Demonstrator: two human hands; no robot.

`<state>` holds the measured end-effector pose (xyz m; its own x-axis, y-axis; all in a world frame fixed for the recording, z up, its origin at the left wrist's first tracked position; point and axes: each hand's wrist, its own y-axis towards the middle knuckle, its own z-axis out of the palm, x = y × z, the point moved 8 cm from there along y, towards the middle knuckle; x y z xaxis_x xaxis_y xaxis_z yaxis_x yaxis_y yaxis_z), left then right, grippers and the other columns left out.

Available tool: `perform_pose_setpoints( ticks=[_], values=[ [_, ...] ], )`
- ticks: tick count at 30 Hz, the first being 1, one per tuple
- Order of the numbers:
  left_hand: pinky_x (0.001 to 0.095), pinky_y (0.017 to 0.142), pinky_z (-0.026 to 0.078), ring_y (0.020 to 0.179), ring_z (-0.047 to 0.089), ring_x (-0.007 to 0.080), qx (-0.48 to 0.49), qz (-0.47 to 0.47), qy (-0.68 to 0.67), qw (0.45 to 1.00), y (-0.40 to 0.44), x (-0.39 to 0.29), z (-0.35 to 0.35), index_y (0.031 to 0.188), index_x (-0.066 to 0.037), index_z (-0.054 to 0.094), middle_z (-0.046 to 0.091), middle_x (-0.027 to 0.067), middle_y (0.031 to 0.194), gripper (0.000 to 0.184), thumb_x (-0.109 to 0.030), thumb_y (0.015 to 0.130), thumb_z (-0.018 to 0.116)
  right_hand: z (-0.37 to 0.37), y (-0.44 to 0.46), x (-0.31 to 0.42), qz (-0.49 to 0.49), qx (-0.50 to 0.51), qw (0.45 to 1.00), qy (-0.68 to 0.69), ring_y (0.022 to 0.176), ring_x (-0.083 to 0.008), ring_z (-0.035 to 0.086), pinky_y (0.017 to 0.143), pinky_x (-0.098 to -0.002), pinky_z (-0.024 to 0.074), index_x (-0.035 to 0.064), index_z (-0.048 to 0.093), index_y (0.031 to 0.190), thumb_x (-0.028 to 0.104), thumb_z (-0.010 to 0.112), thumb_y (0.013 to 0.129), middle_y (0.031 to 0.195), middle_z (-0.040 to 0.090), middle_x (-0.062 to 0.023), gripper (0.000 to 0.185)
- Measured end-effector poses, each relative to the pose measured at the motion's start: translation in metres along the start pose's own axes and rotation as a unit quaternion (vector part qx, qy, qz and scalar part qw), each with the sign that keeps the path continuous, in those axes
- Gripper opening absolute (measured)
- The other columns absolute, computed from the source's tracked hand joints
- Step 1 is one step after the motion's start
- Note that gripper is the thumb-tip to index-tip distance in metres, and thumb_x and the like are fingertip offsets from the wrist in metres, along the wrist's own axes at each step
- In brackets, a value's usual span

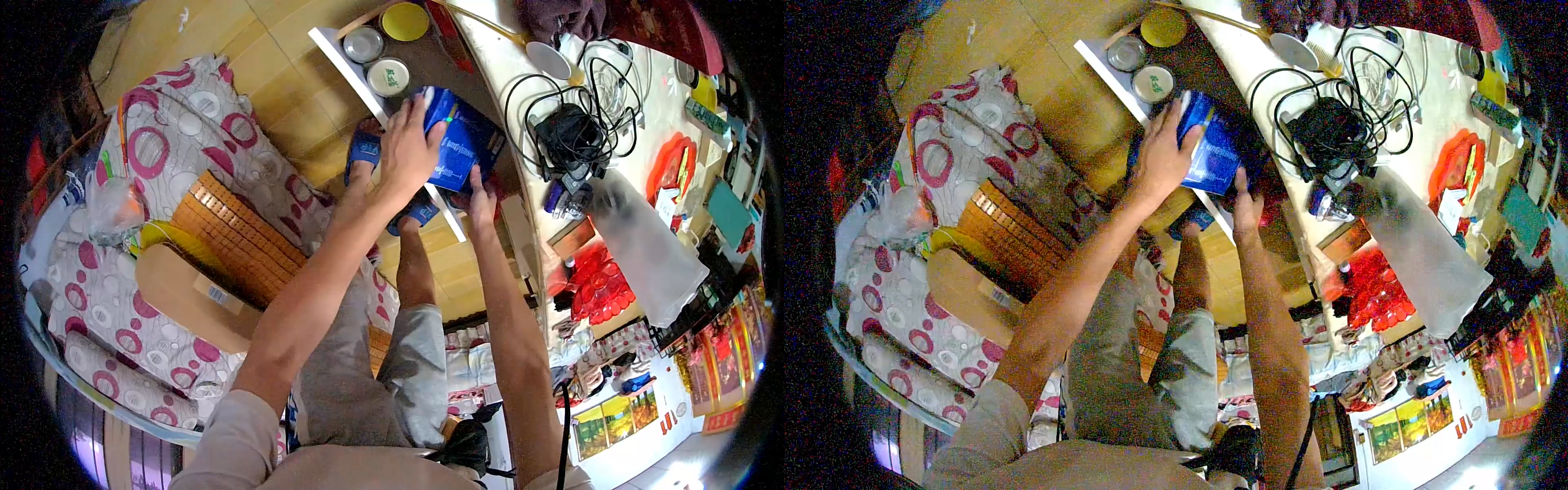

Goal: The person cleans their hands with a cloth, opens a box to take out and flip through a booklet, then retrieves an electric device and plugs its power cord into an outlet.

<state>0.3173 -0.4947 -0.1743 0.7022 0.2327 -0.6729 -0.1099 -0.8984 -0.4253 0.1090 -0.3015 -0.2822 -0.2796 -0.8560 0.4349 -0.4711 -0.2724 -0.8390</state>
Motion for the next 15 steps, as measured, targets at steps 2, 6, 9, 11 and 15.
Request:
perform_pose_setpoints(
  ticks=[2,6,9,11,15],
  values=[
    [0.0441,0.111,0.034,0.129,0.044,0.0446,0.023,0.035,-0.067,0.997,0.016,-0.002,0.025,0.144,0.001,0.038,0.046,0.0295,0.139,0.063,-0.026,0.091,0.06,-0.002,-0.01,-0.004,0.013,-0.001,1.0,0.021,0.086,-0.023,0.065,0.069,-0.0357,0.0585,-0.0004,0.05,0.128,0.053,0.064,0.089,0.112,0.063,-0.0137,0.067],
    [0.0417,0.114,0.032,0.134,0.04,0.043,0.185,-0.048,-0.021,0.981,0.045,0.009,0.068,0.149,0.004,0.024,0.037,0.0321,0.145,0.08,-0.031,0.088,0.061,-0.018,-0.001,-0.011,0.085,-0.063,0.993,0.057,0.085,-0.0214,0.063,0.069,-0.0368,0.0553,0.0025,0.053,0.125,0.05,0.065,0.09,0.107,0.064,-0.0098,0.06],
    [0.038,0.113,0.032,0.132,0.043,0.0424,0.188,-0.167,-0.086,0.964,0.058,0.03,0.077,0.145,0.015,0.011,0.035,0.0345,0.145,0.094,-0.038,0.086,0.062,-0.036,0.046,-0.021,-0.009,-0.065,0.995,0.077,0.082,-0.0165,0.061,0.058,-0.0316,0.0469,0.0085,0.057,0.121,0.046,0.066,0.09,0.099,0.064,-0.0048,0.049],
    [0.0393,0.111,0.035,0.13,0.047,0.0404,0.204,-0.209,-0.119,0.949,0.056,0.021,0.056,0.141,0.012,0.021,0.046,0.0303,0.139,0.085,-0.039,0.086,0.061,-0.022,0.022,0.019,-0.013,0.007,0.996,0.089,0.081,-0.0159,0.06,0.055,-0.0301,0.0444,0.009,0.057,0.122,0.045,0.067,0.089,0.096,0.064,-0.0042,0.05],
    [0.0395,0.107,0.04,0.126,0.052,0.037,0.201,-0.178,-0.071,0.961,0.056,0.006,0.033,0.135,0.009,0.035,0.053,0.0261,0.134,0.083,-0.046,0.081,0.066,-0.019,-0.004,0.051,-0.077,-0.006,0.997,0.019,0.081,-0.0156,0.061,0.055,-0.0271,0.0485,0.0102,0.055,0.123,0.046,0.069,0.088,0.097,0.063,-0.0058,0.052]
  ],
)
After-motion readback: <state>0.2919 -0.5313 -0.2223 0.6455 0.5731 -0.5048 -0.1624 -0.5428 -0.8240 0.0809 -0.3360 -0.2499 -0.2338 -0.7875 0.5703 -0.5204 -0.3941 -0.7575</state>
